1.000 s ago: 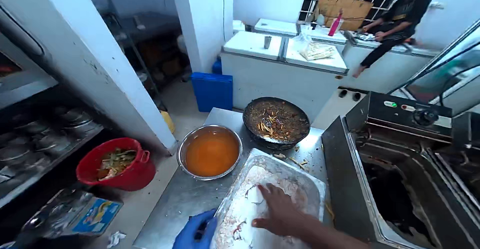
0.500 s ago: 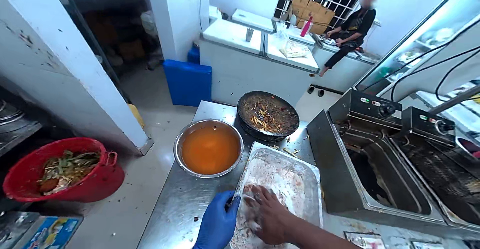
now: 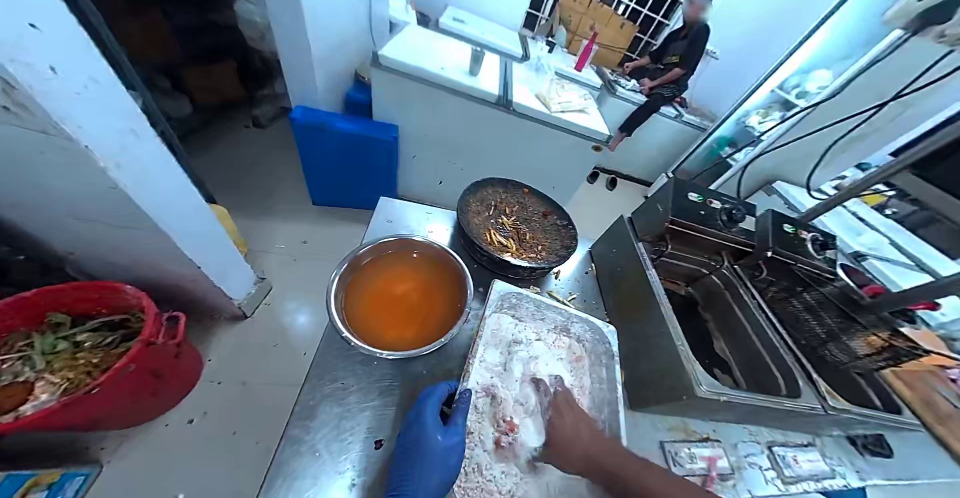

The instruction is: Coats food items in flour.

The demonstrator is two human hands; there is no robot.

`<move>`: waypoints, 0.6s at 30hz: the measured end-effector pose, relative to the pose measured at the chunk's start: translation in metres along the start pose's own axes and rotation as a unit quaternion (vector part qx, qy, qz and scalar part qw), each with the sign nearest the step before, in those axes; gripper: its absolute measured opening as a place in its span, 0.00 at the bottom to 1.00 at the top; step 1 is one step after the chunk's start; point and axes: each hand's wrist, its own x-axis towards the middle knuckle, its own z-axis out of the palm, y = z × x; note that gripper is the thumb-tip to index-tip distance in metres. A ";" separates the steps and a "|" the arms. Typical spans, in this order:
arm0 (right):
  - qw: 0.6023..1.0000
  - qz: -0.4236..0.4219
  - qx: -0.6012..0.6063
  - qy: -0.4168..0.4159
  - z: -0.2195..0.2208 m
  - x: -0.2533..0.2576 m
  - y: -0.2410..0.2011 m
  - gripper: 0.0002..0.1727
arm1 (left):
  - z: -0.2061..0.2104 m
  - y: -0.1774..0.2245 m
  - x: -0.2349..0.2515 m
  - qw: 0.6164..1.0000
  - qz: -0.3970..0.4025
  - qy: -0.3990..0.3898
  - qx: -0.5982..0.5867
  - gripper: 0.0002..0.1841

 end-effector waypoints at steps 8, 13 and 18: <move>0.971 -0.091 0.216 0.037 -0.048 -0.001 -0.012 0.49 | -0.002 -0.002 0.002 1.000 -0.003 0.007 -0.013 0.20; 0.979 -0.188 -0.049 0.067 -0.031 0.056 -0.021 0.42 | -0.001 -0.002 0.000 1.000 0.010 0.003 -0.015 0.19; 0.996 -0.063 -0.059 -0.020 -0.084 0.039 -0.013 0.41 | -0.002 -0.003 0.001 1.000 0.006 0.006 -0.014 0.19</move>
